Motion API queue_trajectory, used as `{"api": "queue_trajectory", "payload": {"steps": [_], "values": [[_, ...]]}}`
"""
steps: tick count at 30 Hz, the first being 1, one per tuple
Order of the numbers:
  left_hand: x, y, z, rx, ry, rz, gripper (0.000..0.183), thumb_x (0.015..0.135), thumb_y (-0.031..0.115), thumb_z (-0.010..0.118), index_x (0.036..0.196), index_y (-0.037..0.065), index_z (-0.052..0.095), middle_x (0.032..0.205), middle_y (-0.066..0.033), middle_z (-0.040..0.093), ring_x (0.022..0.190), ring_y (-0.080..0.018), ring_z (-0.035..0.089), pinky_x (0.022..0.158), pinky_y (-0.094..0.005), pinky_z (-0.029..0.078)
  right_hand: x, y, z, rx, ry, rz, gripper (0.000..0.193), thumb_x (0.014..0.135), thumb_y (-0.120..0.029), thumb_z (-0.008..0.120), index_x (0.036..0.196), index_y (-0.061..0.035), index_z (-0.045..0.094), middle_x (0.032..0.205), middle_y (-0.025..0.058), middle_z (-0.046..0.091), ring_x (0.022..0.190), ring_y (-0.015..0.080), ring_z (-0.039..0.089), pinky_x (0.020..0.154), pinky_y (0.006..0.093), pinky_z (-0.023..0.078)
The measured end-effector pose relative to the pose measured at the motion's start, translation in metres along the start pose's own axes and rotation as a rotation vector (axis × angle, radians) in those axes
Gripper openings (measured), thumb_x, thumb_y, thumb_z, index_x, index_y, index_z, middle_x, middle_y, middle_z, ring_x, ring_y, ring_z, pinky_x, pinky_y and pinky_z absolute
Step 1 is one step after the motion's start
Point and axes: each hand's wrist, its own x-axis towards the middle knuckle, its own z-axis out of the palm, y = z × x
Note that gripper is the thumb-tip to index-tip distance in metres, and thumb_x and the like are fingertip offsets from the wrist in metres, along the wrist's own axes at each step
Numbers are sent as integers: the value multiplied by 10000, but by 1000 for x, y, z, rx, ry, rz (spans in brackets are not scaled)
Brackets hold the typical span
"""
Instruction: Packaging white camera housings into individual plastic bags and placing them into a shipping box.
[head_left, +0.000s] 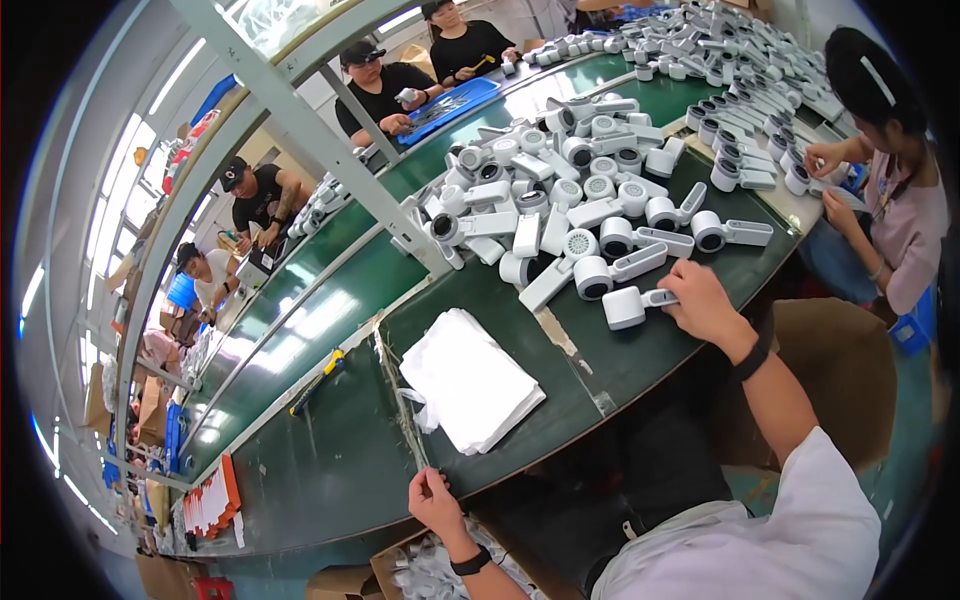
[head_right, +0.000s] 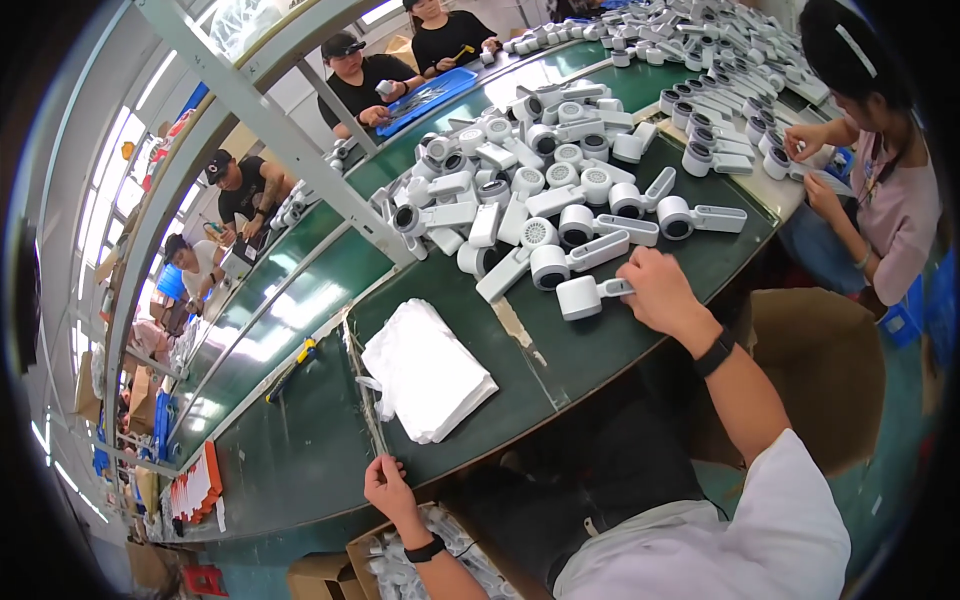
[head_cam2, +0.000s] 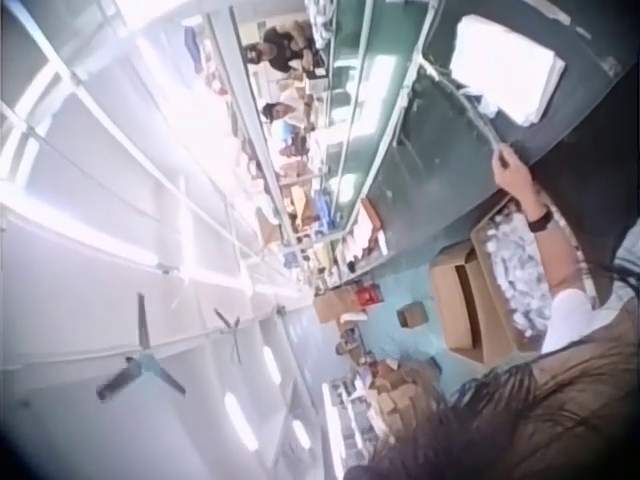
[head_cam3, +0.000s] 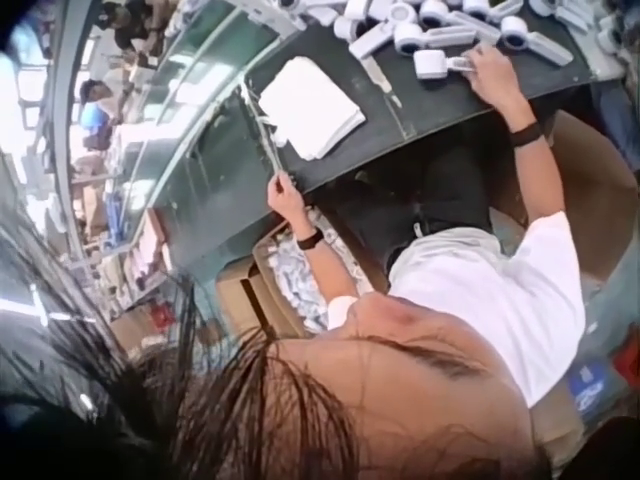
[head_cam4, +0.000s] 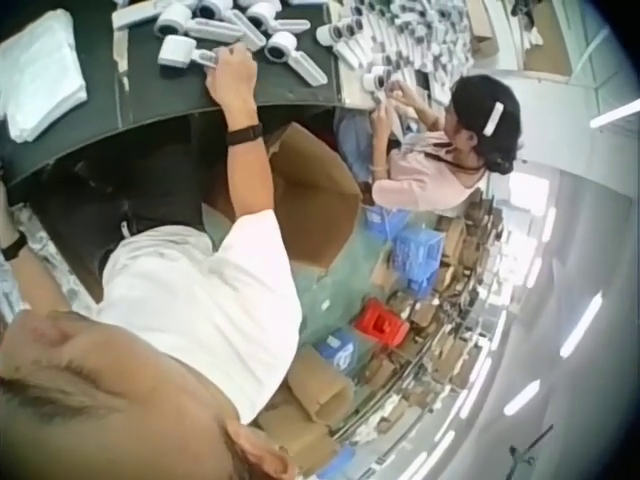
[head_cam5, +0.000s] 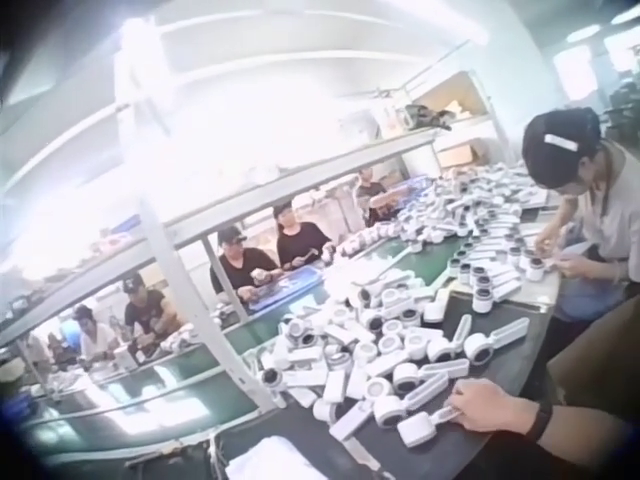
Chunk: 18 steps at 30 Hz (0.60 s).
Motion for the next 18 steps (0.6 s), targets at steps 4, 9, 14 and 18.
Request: {"api": "queue_trajectory", "payload": {"steps": [4,9,14,18], "values": [[-2,20,4,-55,-6,95,152,926,122,626,948,-25,655,831,-48,658,683,-93,582,591,-217,466,-7,-38,-17,408,-190,84,273,784,-114,727,1024,-35,622,969,99,609,809,203,629,711,344,503],[-4,95,53,309,-300,649,147,832,79,696,959,5,681,880,-105,675,805,-224,637,726,-292,494,-20,-91,8,1455,-506,316,314,921,-161,631,1160,4,512,911,77,653,650,132,623,591,266,498],[1,96,91,538,-419,787,182,763,191,758,887,67,706,884,-72,680,819,-280,585,728,-384,451,-29,-112,46,1542,-473,387,250,910,-176,634,1062,-4,535,855,60,630,590,115,592,534,264,471],[2,93,93,587,-471,673,156,767,196,758,836,63,718,825,-78,676,785,-278,585,713,-377,453,-34,-114,50,1537,-428,416,280,890,-191,646,1062,8,551,824,54,620,579,110,585,528,268,466]]}}
